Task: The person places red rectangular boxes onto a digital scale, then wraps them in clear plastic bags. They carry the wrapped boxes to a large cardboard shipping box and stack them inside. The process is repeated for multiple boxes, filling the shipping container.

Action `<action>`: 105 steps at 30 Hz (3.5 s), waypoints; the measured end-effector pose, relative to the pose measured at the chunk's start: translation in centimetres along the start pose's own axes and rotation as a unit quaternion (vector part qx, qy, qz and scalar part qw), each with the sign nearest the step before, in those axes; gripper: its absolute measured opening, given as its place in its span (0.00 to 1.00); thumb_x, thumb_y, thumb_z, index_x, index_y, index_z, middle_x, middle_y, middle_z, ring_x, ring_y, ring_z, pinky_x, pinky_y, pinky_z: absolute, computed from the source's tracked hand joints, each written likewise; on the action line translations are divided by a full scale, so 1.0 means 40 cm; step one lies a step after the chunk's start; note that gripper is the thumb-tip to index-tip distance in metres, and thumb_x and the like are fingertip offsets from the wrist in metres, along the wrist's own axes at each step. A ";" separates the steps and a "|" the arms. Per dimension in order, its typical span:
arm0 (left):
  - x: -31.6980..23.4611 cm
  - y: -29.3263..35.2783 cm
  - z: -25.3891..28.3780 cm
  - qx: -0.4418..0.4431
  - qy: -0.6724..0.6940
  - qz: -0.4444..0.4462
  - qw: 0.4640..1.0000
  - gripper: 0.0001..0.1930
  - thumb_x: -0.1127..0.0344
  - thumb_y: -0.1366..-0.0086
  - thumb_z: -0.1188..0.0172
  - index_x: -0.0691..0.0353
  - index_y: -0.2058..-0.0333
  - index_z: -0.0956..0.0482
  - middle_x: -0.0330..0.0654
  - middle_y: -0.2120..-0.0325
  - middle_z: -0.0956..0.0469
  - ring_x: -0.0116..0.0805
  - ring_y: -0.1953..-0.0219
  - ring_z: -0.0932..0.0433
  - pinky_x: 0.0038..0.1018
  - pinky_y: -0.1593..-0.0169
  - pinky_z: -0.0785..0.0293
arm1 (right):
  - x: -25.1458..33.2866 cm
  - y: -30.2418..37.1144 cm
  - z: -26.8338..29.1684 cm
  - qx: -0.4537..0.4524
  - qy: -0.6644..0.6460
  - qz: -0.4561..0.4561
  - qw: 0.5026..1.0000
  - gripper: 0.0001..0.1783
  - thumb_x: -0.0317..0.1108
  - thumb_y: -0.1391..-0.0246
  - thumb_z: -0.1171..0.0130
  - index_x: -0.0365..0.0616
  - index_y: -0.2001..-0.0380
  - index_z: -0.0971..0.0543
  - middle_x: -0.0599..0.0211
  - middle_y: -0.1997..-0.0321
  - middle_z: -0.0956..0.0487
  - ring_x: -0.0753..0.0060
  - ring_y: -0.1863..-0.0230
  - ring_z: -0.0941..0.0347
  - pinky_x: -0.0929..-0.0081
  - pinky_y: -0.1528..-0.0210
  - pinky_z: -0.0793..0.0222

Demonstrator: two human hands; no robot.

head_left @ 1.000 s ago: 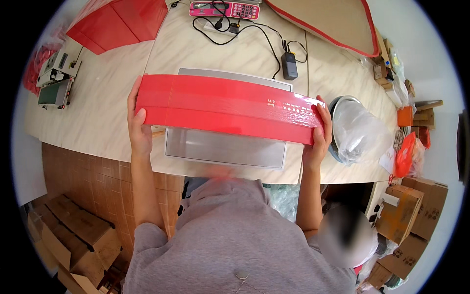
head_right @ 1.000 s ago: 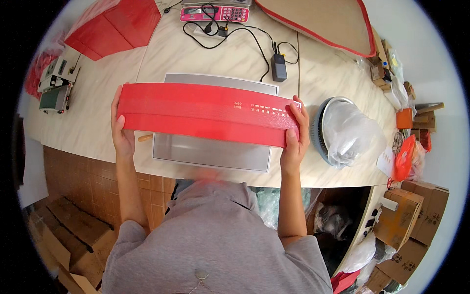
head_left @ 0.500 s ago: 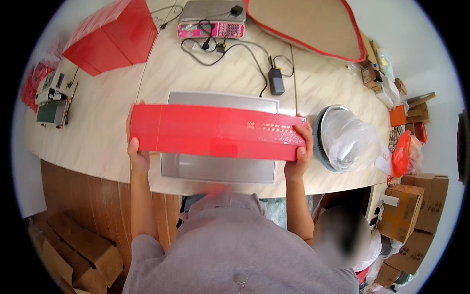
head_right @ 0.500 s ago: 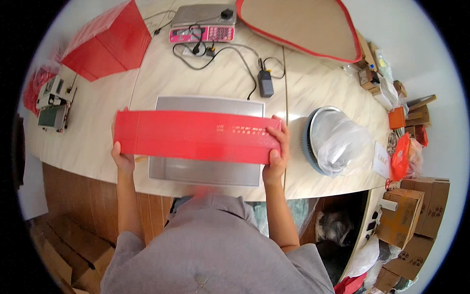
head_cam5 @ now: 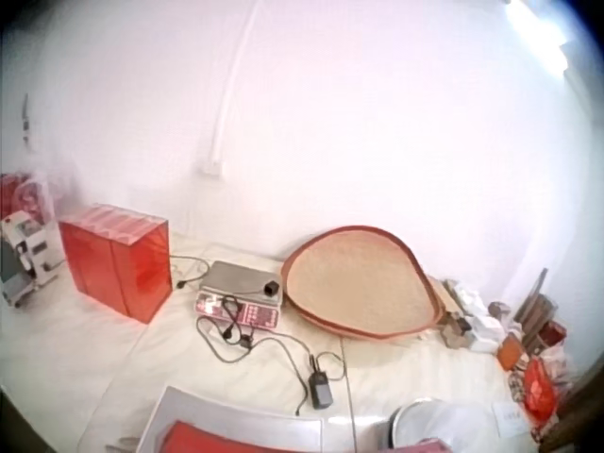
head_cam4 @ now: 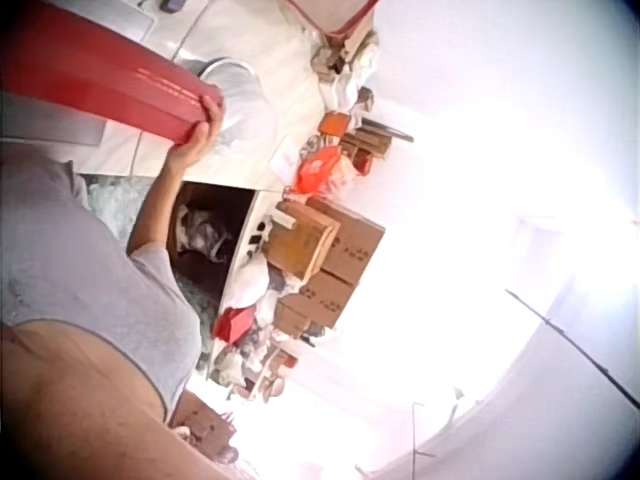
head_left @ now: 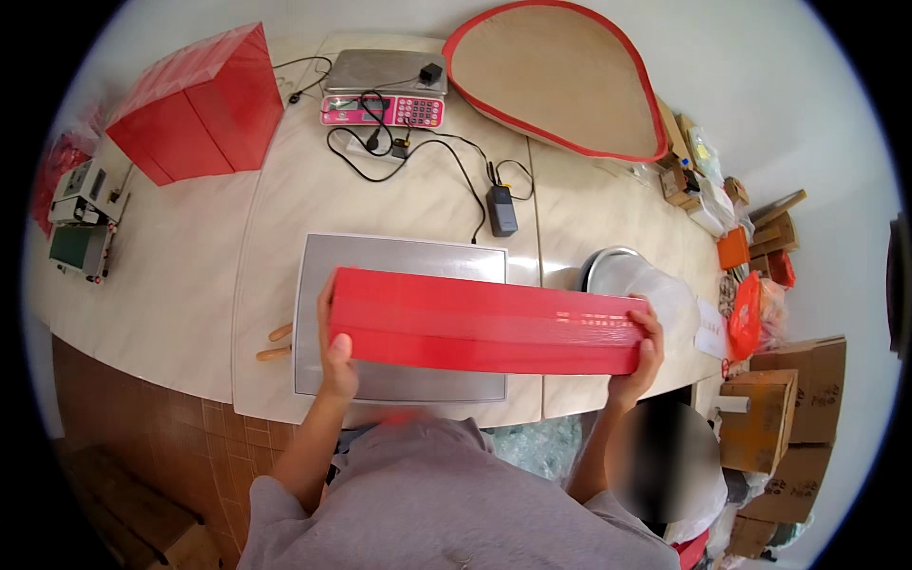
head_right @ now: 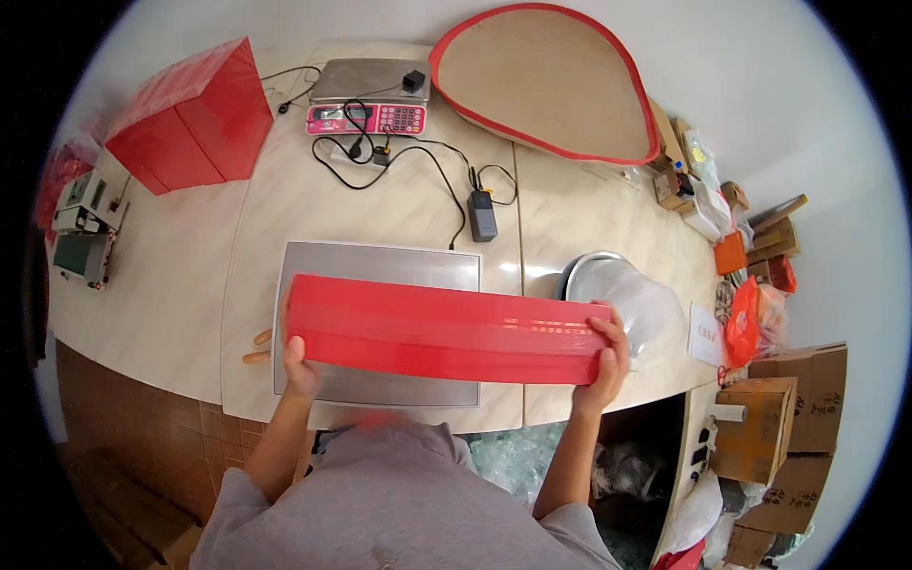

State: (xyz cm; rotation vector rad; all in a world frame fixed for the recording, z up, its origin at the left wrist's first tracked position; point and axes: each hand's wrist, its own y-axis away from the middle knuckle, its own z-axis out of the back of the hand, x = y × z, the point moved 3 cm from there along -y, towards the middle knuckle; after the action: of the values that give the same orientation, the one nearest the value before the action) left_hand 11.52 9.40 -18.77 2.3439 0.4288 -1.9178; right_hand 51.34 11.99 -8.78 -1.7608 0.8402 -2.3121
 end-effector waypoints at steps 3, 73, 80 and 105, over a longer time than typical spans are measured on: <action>-0.043 -0.022 -0.061 0.040 -0.006 -0.041 0.998 0.52 0.28 0.46 0.51 0.69 0.37 0.49 0.49 0.42 0.38 0.39 0.39 0.39 0.35 0.37 0.45 | 0.004 0.003 0.038 0.009 0.027 0.004 1.000 0.27 0.49 0.45 0.59 0.34 0.58 0.25 0.41 0.44 0.30 0.49 0.41 0.36 0.59 0.37 0.46; 0.168 -0.016 0.774 -0.256 0.327 0.207 0.886 0.14 0.47 0.43 0.42 0.47 0.66 0.23 0.27 0.63 0.22 0.26 0.55 0.27 0.33 0.52 0.31 | 0.074 0.178 -0.709 0.188 -0.160 0.053 0.968 0.26 0.46 0.47 0.51 0.43 0.47 0.30 0.45 0.40 0.38 0.46 0.40 0.43 0.55 0.37 0.50; -0.137 -0.145 0.606 -0.129 0.171 0.041 0.976 0.21 0.47 0.35 0.54 0.52 0.51 0.27 0.31 0.52 0.25 0.28 0.53 0.28 0.28 0.52 0.34 | 0.005 0.105 -0.489 0.249 0.009 0.098 0.964 0.29 0.48 0.48 0.46 0.40 0.47 0.31 0.49 0.36 0.38 0.50 0.38 0.41 0.58 0.36 0.50; -0.336 -0.148 -0.098 0.035 0.044 -0.055 0.997 0.38 0.54 0.42 0.50 0.64 0.36 0.47 0.45 0.40 0.38 0.36 0.38 0.38 0.31 0.37 0.42 | -0.215 0.090 -0.262 0.425 0.052 -0.173 0.887 0.37 0.34 0.66 0.24 0.38 0.49 0.27 0.59 0.50 0.25 0.63 0.46 0.31 0.67 0.42 0.38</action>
State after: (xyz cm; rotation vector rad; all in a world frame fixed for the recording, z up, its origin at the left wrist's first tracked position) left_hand 11.29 13.83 -4.24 2.5073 0.5147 -1.9106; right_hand 43.61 16.24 -19.70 -1.4315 -0.5057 -2.3962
